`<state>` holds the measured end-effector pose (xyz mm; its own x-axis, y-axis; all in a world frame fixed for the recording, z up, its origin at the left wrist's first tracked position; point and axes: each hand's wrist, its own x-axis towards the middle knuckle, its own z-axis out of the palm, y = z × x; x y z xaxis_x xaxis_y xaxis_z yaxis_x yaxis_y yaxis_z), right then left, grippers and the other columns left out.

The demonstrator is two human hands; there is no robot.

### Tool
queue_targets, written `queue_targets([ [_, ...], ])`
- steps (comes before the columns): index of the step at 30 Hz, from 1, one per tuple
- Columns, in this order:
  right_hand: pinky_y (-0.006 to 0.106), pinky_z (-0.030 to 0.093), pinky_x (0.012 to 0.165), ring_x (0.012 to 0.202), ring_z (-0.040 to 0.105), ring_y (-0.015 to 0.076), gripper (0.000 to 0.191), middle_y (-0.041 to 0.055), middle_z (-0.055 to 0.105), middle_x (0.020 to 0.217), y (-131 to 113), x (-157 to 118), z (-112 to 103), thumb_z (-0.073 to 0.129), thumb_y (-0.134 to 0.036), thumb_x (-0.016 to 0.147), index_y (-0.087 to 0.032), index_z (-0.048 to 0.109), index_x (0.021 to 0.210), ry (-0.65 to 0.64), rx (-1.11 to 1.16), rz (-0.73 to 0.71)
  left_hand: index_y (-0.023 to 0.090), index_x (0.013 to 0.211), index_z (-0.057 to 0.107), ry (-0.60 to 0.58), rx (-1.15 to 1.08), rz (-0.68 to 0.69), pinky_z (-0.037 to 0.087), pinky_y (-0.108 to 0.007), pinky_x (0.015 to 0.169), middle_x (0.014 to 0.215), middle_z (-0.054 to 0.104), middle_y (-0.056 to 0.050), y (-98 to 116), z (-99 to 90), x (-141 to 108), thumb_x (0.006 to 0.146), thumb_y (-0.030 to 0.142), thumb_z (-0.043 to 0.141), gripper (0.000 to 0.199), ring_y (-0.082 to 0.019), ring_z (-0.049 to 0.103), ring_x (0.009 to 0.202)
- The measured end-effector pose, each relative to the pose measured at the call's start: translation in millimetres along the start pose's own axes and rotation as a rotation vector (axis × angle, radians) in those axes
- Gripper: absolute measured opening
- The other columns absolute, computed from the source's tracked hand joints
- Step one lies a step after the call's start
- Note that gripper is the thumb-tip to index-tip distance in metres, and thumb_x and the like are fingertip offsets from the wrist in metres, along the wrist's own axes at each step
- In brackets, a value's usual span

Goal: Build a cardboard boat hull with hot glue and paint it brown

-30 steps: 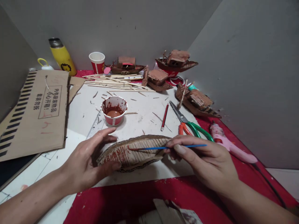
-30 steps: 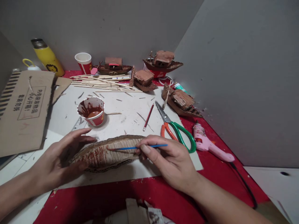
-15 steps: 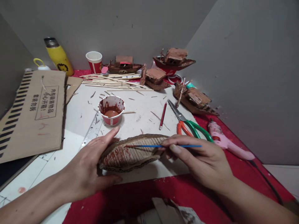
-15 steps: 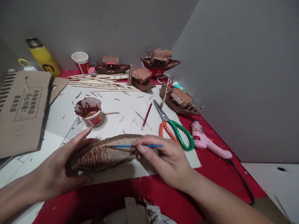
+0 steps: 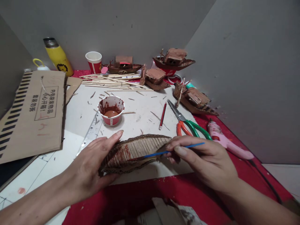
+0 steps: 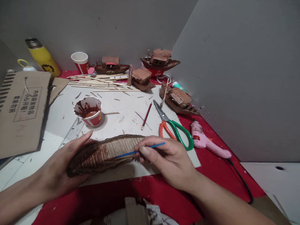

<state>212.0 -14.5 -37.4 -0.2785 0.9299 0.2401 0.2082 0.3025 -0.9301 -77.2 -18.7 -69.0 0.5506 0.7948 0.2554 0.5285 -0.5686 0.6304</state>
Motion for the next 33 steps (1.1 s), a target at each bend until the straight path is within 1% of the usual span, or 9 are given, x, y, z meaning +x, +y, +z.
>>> queue_targets([
  [3,0.02,0.057,0.051,0.055,0.068,0.0133,0.012,0.0039,0.073,0.068,2.6,0.0,1.7,0.061,-0.023,0.091,-0.019,0.072,0.086,-0.001,-0.039,-0.019,0.028,0.15,0.02,0.007,-0.014,0.019,0.047,-0.045,0.101,0.134,0.056,-0.012,-1.2,1.1,-0.5,0.081,0.019,0.062,0.081,-0.026,0.056,0.118],
  [8,0.02,0.058,0.056,0.058,0.068,0.0121,0.011,0.0021,0.072,0.071,8.9,-3.2,1.6,0.06,-0.022,0.091,-0.022,0.071,0.093,0.091,-0.046,-0.055,0.029,0.151,0.018,-0.017,-0.021,0.021,0.046,-0.046,0.102,0.134,0.055,-0.011,-1.2,0.7,-0.3,0.082,0.019,0.063,0.083,-0.026,0.055,0.118],
  [11,0.02,0.059,0.057,0.059,0.069,0.0127,0.013,0.0016,0.072,0.072,8.2,-4.4,0.7,0.059,-0.02,0.092,-0.023,0.071,0.094,0.031,-0.06,-0.083,0.029,0.151,0.017,-0.018,-0.02,0.026,0.044,-0.046,0.103,0.136,0.053,-0.011,-1.2,0.1,-0.7,0.083,0.019,0.062,0.082,-0.025,0.053,0.119],
  [14,0.02,0.058,0.055,0.06,0.069,0.0132,0.013,0.0027,0.072,0.074,4.3,-4.2,-0.4,0.058,-0.02,0.092,-0.021,0.071,0.09,-0.041,-0.097,-0.094,0.029,0.151,0.017,-0.02,-0.02,0.022,0.043,-0.046,0.104,0.137,0.052,-0.011,-2.2,-0.2,-1.0,0.083,0.019,0.062,0.082,-0.026,0.053,0.12],
  [16,0.02,0.058,0.055,0.06,0.068,0.013,0.014,0.0022,0.072,0.073,2.3,-4.3,-1.2,0.057,-0.02,0.093,-0.022,0.07,0.09,-0.039,-0.097,-0.12,0.028,0.151,0.018,-0.027,-0.013,0.033,0.044,-0.046,0.103,0.136,0.053,-0.011,-3.2,-0.4,-0.8,0.082,0.019,0.063,0.083,-0.026,0.053,0.119],
  [21,0.021,0.059,0.059,0.064,0.069,0.0139,0.014,0.0012,0.071,0.073,3.6,-6.5,-3.9,0.056,-0.018,0.093,-0.024,0.069,0.096,0.057,-0.143,-0.177,0.027,0.151,0.018,-0.019,0.014,0.072,0.046,-0.046,0.102,0.136,0.053,-0.013,-3.6,-0.3,-0.1,0.082,0.02,0.063,0.083,-0.026,0.054,0.119],
  [26,0.022,0.058,0.057,0.066,0.07,0.0157,0.016,0.0027,0.071,0.075,2.8,-5.0,-6.1,0.054,-0.017,0.094,-0.023,0.069,0.094,-0.053,-0.185,-0.209,0.026,0.151,0.019,-0.005,0.003,0.074,0.046,-0.045,0.102,0.136,0.054,-0.013,-2.3,0.4,0.6,0.083,0.018,0.062,0.081,-0.027,0.054,0.12],
  [30,0.021,0.058,0.057,0.062,0.069,0.0137,0.016,0.0011,0.072,0.073,5.6,-3.8,-4.8,0.056,-0.015,0.093,-0.024,0.069,0.096,0.041,-0.23,-0.246,0.025,0.151,0.019,-0.002,0.018,0.099,0.047,-0.043,0.101,0.135,0.055,-0.013,-2.6,0.3,1.1,0.083,0.019,0.063,0.081,-0.026,0.055,0.118],
  [33,0.021,0.058,0.059,0.064,0.07,0.0131,0.017,0.0015,0.074,0.079,8.9,-4.5,-4.0,0.058,-0.014,0.091,-0.024,0.069,0.098,0.104,-0.261,-0.271,0.026,0.151,0.019,-0.005,0.023,0.09,0.047,-0.043,0.101,0.135,0.054,-0.013,-2.2,0.2,0.9,0.082,0.02,0.064,0.082,-0.026,0.055,0.119],
])
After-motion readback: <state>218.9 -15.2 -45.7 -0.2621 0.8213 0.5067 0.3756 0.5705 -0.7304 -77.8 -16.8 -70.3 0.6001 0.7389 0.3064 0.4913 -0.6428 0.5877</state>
